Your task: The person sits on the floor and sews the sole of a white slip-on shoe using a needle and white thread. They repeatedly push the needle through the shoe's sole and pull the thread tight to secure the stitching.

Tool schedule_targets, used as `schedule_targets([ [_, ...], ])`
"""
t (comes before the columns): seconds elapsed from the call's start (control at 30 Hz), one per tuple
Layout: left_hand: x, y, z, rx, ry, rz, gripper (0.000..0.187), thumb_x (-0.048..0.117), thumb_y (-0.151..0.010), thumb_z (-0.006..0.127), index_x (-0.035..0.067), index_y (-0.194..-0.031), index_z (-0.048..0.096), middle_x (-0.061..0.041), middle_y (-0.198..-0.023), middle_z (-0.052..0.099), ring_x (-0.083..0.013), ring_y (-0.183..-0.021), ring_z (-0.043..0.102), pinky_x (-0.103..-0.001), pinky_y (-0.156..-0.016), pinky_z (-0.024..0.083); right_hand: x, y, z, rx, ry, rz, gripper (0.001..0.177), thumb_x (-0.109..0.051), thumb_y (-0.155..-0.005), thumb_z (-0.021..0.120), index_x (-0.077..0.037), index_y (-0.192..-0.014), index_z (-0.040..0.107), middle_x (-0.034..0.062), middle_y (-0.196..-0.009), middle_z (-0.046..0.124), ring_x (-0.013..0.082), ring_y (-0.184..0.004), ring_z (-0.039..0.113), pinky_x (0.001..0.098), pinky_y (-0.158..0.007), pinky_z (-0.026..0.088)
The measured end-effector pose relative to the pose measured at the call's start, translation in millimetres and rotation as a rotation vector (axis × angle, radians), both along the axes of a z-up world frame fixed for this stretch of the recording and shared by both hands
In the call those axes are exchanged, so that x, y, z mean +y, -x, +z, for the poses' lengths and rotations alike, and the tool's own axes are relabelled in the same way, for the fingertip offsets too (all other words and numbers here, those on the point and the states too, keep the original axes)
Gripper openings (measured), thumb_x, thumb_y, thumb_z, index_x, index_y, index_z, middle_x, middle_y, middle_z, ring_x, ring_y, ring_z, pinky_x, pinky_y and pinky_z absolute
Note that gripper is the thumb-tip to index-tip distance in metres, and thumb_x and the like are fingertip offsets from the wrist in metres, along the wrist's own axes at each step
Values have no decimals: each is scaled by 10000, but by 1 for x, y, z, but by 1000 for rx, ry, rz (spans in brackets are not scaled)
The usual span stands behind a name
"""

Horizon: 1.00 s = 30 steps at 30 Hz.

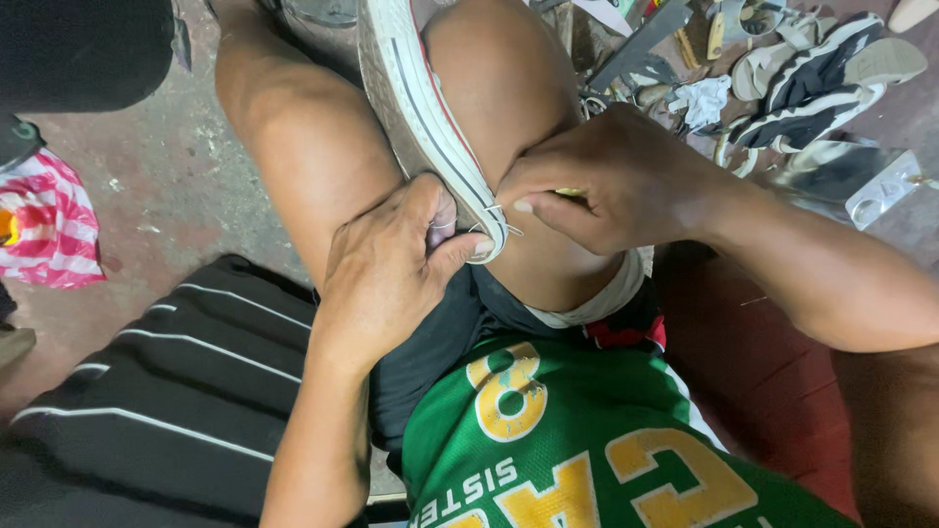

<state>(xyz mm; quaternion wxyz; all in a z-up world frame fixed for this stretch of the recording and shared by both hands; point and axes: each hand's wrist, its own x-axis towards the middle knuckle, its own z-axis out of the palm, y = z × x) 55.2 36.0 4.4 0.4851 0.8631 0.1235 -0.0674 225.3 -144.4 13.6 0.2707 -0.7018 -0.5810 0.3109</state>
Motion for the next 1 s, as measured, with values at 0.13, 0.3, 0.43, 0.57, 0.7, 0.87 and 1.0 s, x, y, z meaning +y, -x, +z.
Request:
schedule_targets([
  [0.13, 0, 1, -2, -39, -16, -4, 341, 274, -852, 804, 43, -956, 576, -136, -805, 633, -372, -762, 644, -473, -666, 477, 3, -2, -1, 7, 41, 3, 121, -123, -907, 675, -108, -1014, 728, 48, -896, 750, 258, -774, 728, 379, -688, 549],
  [0.3, 1, 4, -6, -37, -2, -2, 359, 281, -858, 809, 36, -942, 560, -140, -796, 622, -371, -748, 634, -463, -661, 479, 8, -3, -3, 119, -25, 27, 105, -122, -931, 664, -76, -1018, 702, 55, -926, 743, 229, -812, 735, 348, -717, 551],
  [0.43, 5, 7, -9, -32, 11, -14, 388, 296, -839, 825, 34, -915, 548, -139, -783, 628, -359, -737, 640, -453, -660, 483, 5, -6, -9, 144, 66, 12, 116, -101, -905, 687, -75, -1011, 727, 54, -857, 744, 193, -736, 717, 330, -674, 538],
  [0.57, 9, 8, -9, -39, 98, -22, 372, 281, -852, 815, 35, -917, 544, -137, -787, 631, -338, -732, 651, -430, -670, 501, 2, -11, -17, 271, 75, 15, 150, -106, -931, 697, -75, -1072, 740, 36, -891, 759, 125, -733, 721, 293, -670, 550],
  [0.7, 12, 7, -9, -65, 111, -46, 370, 271, -859, 810, 27, -934, 543, -141, -799, 638, -346, -739, 644, -430, -677, 506, 0, -10, -23, 324, 16, -10, 151, -114, -950, 704, -63, -1089, 736, 29, -951, 766, 117, -742, 724, 276, -674, 553],
  [0.87, 17, 3, -7, -50, 93, -88, 339, 273, -880, 783, 35, -997, 572, -130, -801, 664, -347, -774, 678, -447, -684, 505, 6, -6, -21, 315, 70, -30, 96, -111, -938, 703, -78, -1023, 733, 14, -775, 733, 122, -627, 681, 292, -607, 514],
  [1.0, 18, 1, -5, -104, 54, -103, 372, 290, -894, 782, 29, -1069, 584, -136, -808, 667, -372, -794, 674, -469, -695, 504, 11, -6, -16, 260, 43, -9, 53, -119, -939, 695, -80, -975, 706, 21, -757, 715, 121, -656, 701, 287, -617, 518],
])
